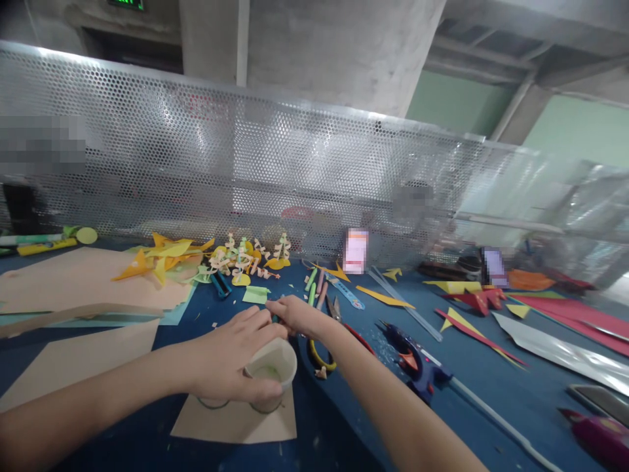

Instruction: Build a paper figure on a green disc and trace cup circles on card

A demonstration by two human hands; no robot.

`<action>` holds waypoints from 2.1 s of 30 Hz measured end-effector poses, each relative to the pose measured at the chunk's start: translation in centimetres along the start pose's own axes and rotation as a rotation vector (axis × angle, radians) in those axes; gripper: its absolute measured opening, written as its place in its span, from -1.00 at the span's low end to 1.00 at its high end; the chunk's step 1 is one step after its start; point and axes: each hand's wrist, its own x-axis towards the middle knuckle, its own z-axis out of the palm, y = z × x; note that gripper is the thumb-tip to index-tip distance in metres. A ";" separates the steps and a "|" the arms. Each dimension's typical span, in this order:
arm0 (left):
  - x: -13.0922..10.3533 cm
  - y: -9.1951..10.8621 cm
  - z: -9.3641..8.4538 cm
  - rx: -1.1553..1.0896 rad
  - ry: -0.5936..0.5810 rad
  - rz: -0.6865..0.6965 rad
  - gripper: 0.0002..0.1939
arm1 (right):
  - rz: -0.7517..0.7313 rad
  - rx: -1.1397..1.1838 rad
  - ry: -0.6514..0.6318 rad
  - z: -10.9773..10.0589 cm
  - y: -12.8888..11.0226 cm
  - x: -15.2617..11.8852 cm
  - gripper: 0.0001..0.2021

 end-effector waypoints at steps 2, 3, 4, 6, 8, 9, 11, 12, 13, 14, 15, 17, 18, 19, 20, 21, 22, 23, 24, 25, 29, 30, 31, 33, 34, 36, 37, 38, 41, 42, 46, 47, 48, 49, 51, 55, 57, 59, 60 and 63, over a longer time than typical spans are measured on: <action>0.0 0.1 -0.1 0.027 0.008 0.010 -0.48 | 0.015 0.022 0.048 -0.1 0.2 -0.5 -0.62; 0.1 0.2 -0.1 0.039 0.013 0.018 -0.50 | 0.018 0.032 0.070 -0.1 0.3 -0.8 -0.61; 0.1 0.2 -0.1 0.049 0.016 0.025 -0.51 | 0.019 0.042 0.092 0.0 0.4 -1.1 -0.61; 0.1 0.2 0.0 0.061 0.021 0.031 -0.54 | 0.006 0.062 0.141 0.1 0.6 -1.9 -0.60; 0.1 0.1 0.1 0.070 0.021 0.031 -0.55 | -0.021 0.077 0.201 0.3 0.6 -2.9 -0.60; 0.1 0.1 0.1 0.075 0.020 0.031 -0.55 | -0.036 0.080 0.232 0.4 0.7 -3.5 -0.60; 0.2 0.1 0.1 0.082 0.017 0.028 -0.55 | -0.061 0.081 0.292 0.6 0.8 -4.7 -0.60; 0.2 0.2 0.0 0.083 0.016 0.028 -0.56 | -0.070 0.078 0.321 0.7 0.8 -5.4 -0.59; 0.2 0.2 0.0 0.082 0.015 0.028 -0.56 | -0.076 0.074 0.349 0.8 0.9 -6.0 -0.59; 0.2 0.2 0.0 0.081 0.015 0.028 -0.57 | -0.078 0.073 0.372 0.9 1.0 -6.6 -0.59; 0.2 0.2 0.0 0.078 0.018 0.029 -0.57 | -0.083 0.069 0.397 1.0 1.2 -7.1 -0.59; 0.3 0.2 0.1 0.077 0.027 0.033 -0.57 | -0.108 0.035 0.448 1.2 1.5 -8.2 -0.59; 0.3 0.2 0.2 0.077 0.032 0.034 -0.56 | -0.125 0.002 0.472 1.3 1.6 -8.8 -0.59; 0.3 0.1 0.3 0.075 0.036 0.034 -0.56 | -0.143 -0.042 0.495 1.4 1.7 -9.3 -0.59; 0.3 0.0 0.3 0.074 0.039 0.036 -0.56 | -0.163 -0.097 0.517 1.5 1.7 -9.8 -0.60; 0.3 0.0 0.4 0.072 0.039 0.039 -0.56 | -0.184 -0.161 0.532 1.6 1.7 -10.3 -0.60; 0.3 -0.1 0.5 0.069 0.037 0.042 -0.56 | -0.207 -0.229 0.545 1.7 1.6 -10.8 -0.60; 0.3 -0.1 0.5 0.066 0.036 0.043 -0.56 | -0.239 -0.300 0.559 1.8 1.5 -11.2 -0.61; 0.3 -0.1 0.5 0.064 0.035 0.042 -0.56 | -0.281 -0.369 0.570 1.9 1.3 -11.6 -0.61; 0.3 -0.1 0.5 0.064 0.034 0.040 -0.56 | -0.330 -0.431 0.578 2.0 1.1 -12.0 -0.61; 0.2 0.0 0.4 0.065 0.032 0.031 -0.54 | -0.510 -0.573 0.555 2.2 0.4 -12.7 -0.62; 0.2 0.0 0.4 0.066 0.031 0.033 -0.54 | -0.537 -0.588 0.542 2.2 0.4 -12.7 -0.62; 0.2 0.1 0.4 0.069 0.032 0.035 -0.54 | -0.556 -0.595 0.533 2.2 0.3 -12.7 -0.63; 0.2 0.1 0.4 0.073 0.035 0.039 -0.54 | -0.581 -0.585 0.523 2.2 0.3 -12.8 -0.65; 0.2 0.1 0.4 0.074 0.034 0.041 -0.53 | -0.590 -0.570 0.521 2.2 0.3 -12.8 -0.66; 0.2 0.1 0.4 0.072 0.034 0.039 -0.53 | -0.597 -0.529 0.518 2.4 0.4 -12.9 -0.68; 0.2 0.2 0.4 0.068 0.034 0.035 -0.52 | -0.583 -0.501 0.527 2.5 0.6 -12.9 -0.69; 0.2 0.2 0.3 0.064 0.031 0.032 -0.52 | -0.549 -0.460 0.550 2.6 0.7 -12.9 -0.69; 0.2 0.3 0.0 0.055 0.013 0.022 -0.53 | -0.343 -0.207 0.697 2.6 1.4 -12.6 -0.64; 0.1 0.3 -0.2 0.052 0.004 0.020 -0.54 | -0.272 -0.082 0.757 2.4 1.6 -12.4 -0.60; 0.0 -0.1 -1.5 -0.004 0.030 -0.006 -0.56 | -0.144 0.420 0.946 0.9 2.2 -11.5 -0.58; 0.1 -0.4 -1.8 -0.038 0.067 -0.027 -0.57 | -0.130 0.527 0.977 0.4 2.3 -11.3 -0.60; 0.1 -0.8 -2.1 -0.086 0.115 -0.054 -0.58 | -0.121 0.617 0.991 0.1 2.4 -11.1 -0.62; 0.2 -1.3 -2.3 -0.152 0.169 -0.086 -0.60 | -0.115 0.688 0.997 -0.3 2.5 -10.9 -0.65; 0.6 -2.7 -2.3 -0.338 0.288 -0.147 -0.62 | -0.108 0.776 0.992 -0.7 2.7 -10.7 -0.68; 1.5 -5.5 -1.3 -0.695 0.485 -0.336 -0.59 | -0.094 0.834 0.983 -0.8 3.0 -10.4 -0.70; 1.8 -6.3 -0.7 -0.735 0.499 -0.398 -0.51 | -0.089 0.856 0.981 -0.8 3.1 -10.3 -0.71; 2.0 -6.5 -0.4 -0.738 0.496 -0.416 -0.51 | -0.095 0.870 0.979 -0.8 3.1 -10.3 -0.72; 2.0 -6.5 -0.3 -0.739 0.496 -0.418 -0.53 | -0.102 0.873 0.979 -0.9 3.1 -10.3 -0.73; 2.1 -5.9 -0.5 -0.729 0.506 -0.429 -0.54 | -0.130 0.885 1.002 -1.0 3.2 -10.2 -0.77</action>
